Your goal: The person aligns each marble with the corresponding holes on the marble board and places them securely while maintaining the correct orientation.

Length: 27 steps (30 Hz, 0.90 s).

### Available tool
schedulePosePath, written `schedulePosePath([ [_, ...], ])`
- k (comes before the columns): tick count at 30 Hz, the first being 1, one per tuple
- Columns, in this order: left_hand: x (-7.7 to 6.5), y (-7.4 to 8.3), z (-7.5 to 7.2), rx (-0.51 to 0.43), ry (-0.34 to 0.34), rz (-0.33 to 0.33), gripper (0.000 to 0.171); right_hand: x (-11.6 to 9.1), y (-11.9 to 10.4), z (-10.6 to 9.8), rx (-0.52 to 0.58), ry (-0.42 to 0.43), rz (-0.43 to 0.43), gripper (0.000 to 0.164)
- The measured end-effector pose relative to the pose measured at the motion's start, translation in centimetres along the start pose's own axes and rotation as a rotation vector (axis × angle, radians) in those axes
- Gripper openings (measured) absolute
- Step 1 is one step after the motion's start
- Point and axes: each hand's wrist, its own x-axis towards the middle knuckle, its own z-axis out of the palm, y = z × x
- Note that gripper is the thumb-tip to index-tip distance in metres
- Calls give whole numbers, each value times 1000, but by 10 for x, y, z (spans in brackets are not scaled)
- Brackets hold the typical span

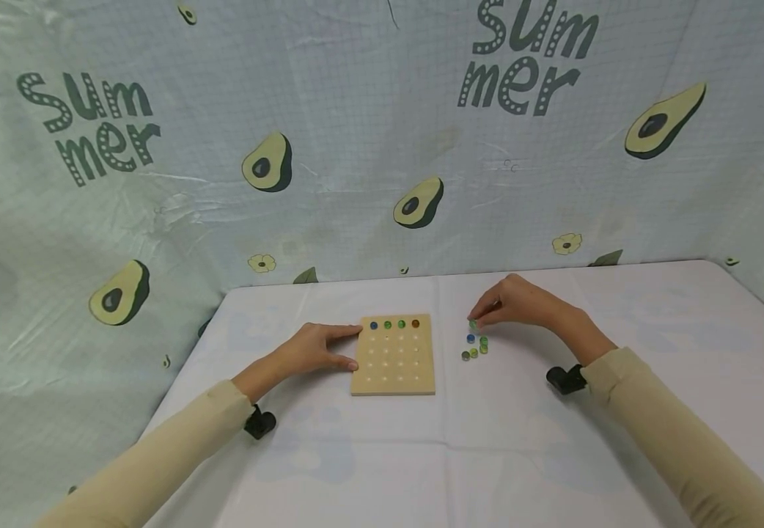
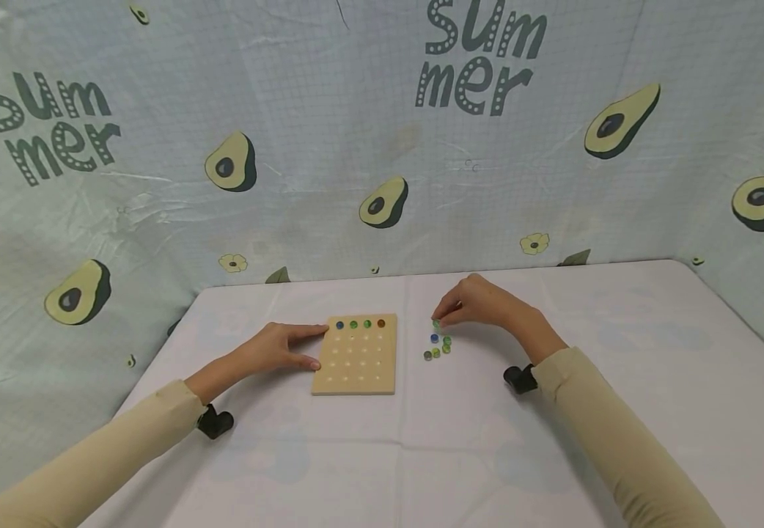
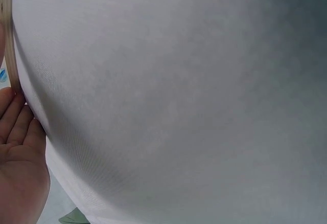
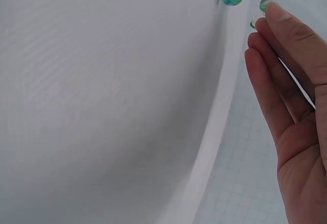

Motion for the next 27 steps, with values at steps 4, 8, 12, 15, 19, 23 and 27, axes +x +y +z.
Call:
schedulePosePath([
  [4, 1, 0, 0, 2, -2, -4, 80, 2, -8, -1, 0, 6, 4, 18],
  [8, 2, -2, 1, 15, -2, -2, 80, 4, -14, -1, 12, 9, 33, 19],
  [12, 2, -3, 1, 15, 1, 4, 80, 6, -15, -1, 16, 9, 46, 18],
  [15, 1, -2, 1, 13, 4, 8, 79, 8, -15, 0, 27, 11, 38, 18],
  [19, 0, -3, 0, 10, 4, 15, 80, 9, -18, 0, 45, 18, 14, 19],
  [23, 2, -3, 0, 14, 0, 15, 80, 9, -20, -1, 45, 26, -3, 19],
  [27, 2, -2, 0, 12, -2, 0, 80, 10, -23, -1, 43, 31, -9, 19],
])
